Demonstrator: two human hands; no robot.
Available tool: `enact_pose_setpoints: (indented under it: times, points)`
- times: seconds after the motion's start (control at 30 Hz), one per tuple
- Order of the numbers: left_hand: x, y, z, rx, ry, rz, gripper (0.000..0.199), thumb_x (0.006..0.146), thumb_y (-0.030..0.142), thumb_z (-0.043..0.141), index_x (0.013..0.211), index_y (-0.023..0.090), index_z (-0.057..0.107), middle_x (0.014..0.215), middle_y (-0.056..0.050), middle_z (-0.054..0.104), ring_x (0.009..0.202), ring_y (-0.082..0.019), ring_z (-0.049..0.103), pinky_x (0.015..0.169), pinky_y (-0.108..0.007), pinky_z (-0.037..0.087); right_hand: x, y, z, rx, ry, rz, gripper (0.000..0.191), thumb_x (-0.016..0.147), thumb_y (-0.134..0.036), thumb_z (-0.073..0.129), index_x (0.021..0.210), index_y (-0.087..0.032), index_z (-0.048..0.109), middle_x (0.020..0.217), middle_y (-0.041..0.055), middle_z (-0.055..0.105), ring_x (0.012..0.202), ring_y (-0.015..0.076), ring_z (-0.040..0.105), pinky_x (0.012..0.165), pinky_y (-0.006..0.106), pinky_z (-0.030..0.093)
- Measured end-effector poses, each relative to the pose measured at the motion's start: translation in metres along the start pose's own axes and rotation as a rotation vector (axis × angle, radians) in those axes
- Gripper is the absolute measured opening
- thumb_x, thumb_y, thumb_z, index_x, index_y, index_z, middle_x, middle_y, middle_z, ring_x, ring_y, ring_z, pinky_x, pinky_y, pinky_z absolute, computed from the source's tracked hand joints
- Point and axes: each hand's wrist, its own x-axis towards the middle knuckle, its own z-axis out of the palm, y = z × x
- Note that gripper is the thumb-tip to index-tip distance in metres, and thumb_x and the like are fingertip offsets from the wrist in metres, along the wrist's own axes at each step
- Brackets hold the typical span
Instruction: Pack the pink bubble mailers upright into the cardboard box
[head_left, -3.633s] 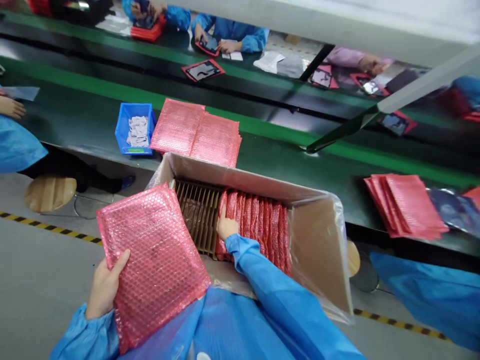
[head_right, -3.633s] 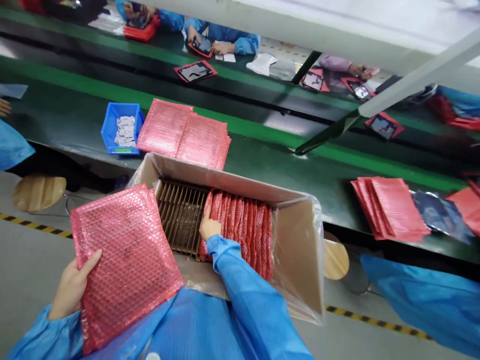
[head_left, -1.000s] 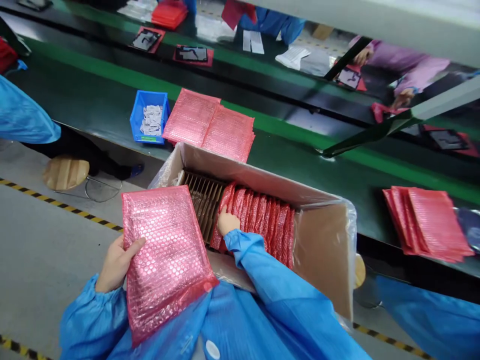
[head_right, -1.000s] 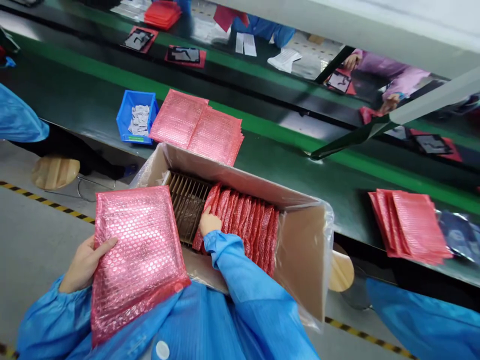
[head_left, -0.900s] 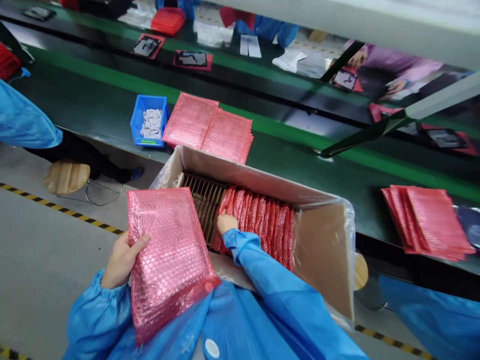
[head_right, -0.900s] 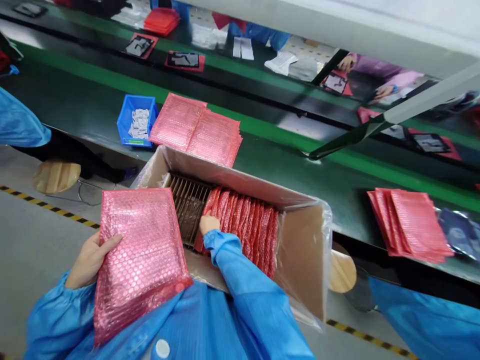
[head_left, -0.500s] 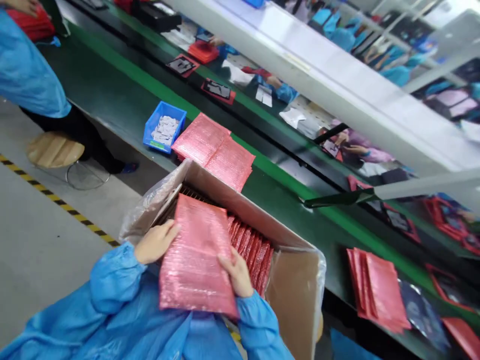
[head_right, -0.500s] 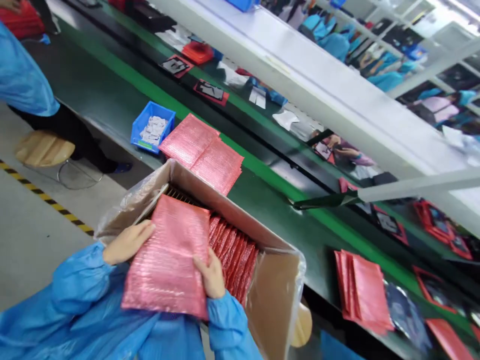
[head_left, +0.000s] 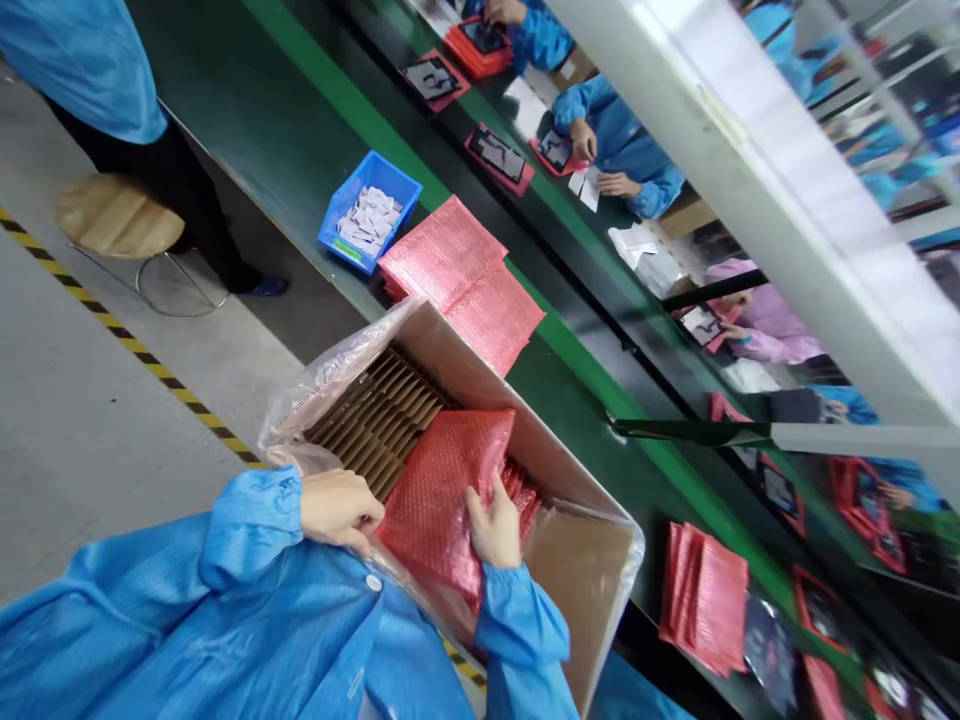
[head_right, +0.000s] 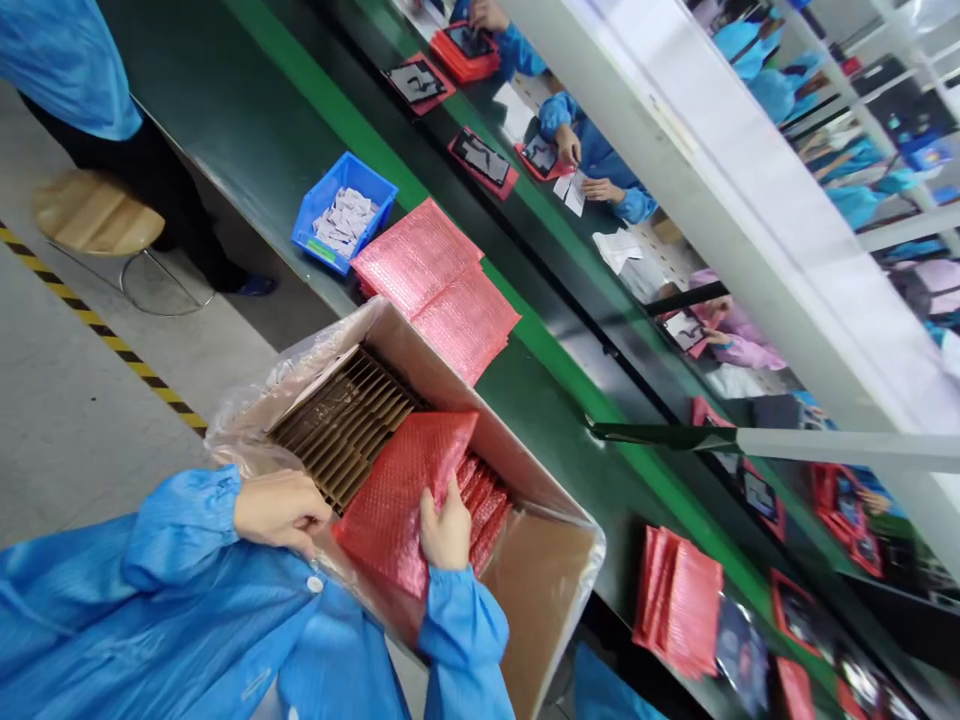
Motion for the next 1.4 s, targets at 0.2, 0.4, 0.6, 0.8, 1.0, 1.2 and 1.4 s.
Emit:
enact_pose_setpoints:
  times: [0.2,0.4,0.6,0.8,1.0,1.2,1.4]
  points:
    - [-0.002,-0.003,0.002,-0.011,-0.013,0.033,0.025,0.071,0.037,0.078,0.065,0.022,0.059,0.059,0.005,0.059,0.060,-0.013,0.057,0.049,-0.025,0.026,0.049,-0.043,0.065,-0.347,-0.155,0.203,0.052,0.093,-0.021,0.041,0.140,0.001,0.038,0.094,0.0185,0.069,0.090,0.0266,0.067,0.079,0.032,0.050]
    - [-0.007,-0.002,0.006,-0.005,-0.005,0.036,0.026,0.073,0.040,0.077,0.064,0.023,0.059,0.060,0.004,0.062,0.062,-0.015,0.058,0.049,-0.026,0.026,0.065,-0.052,0.057,-0.399,-0.246,0.160,0.048,0.089,-0.017,0.047,0.134,-0.002,0.047,0.098,0.0200,0.068,0.096,0.0286,0.066,0.084,0.033,0.049]
    - [-0.007,-0.002,0.004,0.010,-0.049,0.029,0.025,0.071,0.040,0.078,0.066,0.023,0.061,0.060,0.004,0.062,0.061,-0.015,0.060,0.048,-0.026,0.025,0.058,-0.059,0.061,-0.467,-0.189,0.122,0.058,0.096,-0.024,0.039,0.147,-0.002,0.024,0.089,0.0170,0.069,0.089,0.0293,0.067,0.079,0.036,0.050]
    - [-0.006,-0.002,0.000,0.010,-0.087,0.018,0.026,0.074,0.042,0.075,0.067,0.022,0.060,0.060,0.004,0.062,0.062,-0.015,0.059,0.050,-0.026,0.026,0.056,-0.055,0.075,-0.442,-0.178,0.159,0.058,0.098,-0.025,0.038,0.149,-0.003,0.022,0.088,0.0170,0.069,0.085,0.0298,0.067,0.076,0.037,0.050]
    - [-0.004,-0.003,-0.002,-0.007,-0.095,0.016,0.026,0.074,0.041,0.075,0.067,0.022,0.060,0.059,0.004,0.060,0.060,-0.014,0.057,0.051,-0.025,0.027,0.052,-0.047,0.071,-0.449,-0.180,0.189,0.059,0.099,-0.027,0.037,0.150,-0.004,0.017,0.088,0.0164,0.069,0.084,0.0290,0.067,0.076,0.037,0.051]
    - [-0.001,-0.006,-0.003,-0.032,-0.111,0.002,0.026,0.075,0.041,0.075,0.066,0.021,0.059,0.056,0.005,0.057,0.058,-0.013,0.056,0.051,-0.025,0.027,0.056,-0.058,0.055,-0.430,-0.226,0.178,0.058,0.097,-0.027,0.038,0.148,-0.004,0.023,0.090,0.0185,0.068,0.087,0.0304,0.067,0.078,0.038,0.051]
    - [0.000,-0.004,-0.006,-0.019,-0.154,-0.072,0.024,0.080,0.043,0.068,0.073,0.022,0.061,0.060,0.005,0.058,0.061,-0.013,0.059,0.053,-0.024,0.032,0.070,-0.071,0.037,-0.457,-0.205,0.094,0.062,0.094,-0.025,0.038,0.149,-0.004,0.019,0.089,0.0180,0.067,0.084,0.0314,0.068,0.077,0.039,0.051]
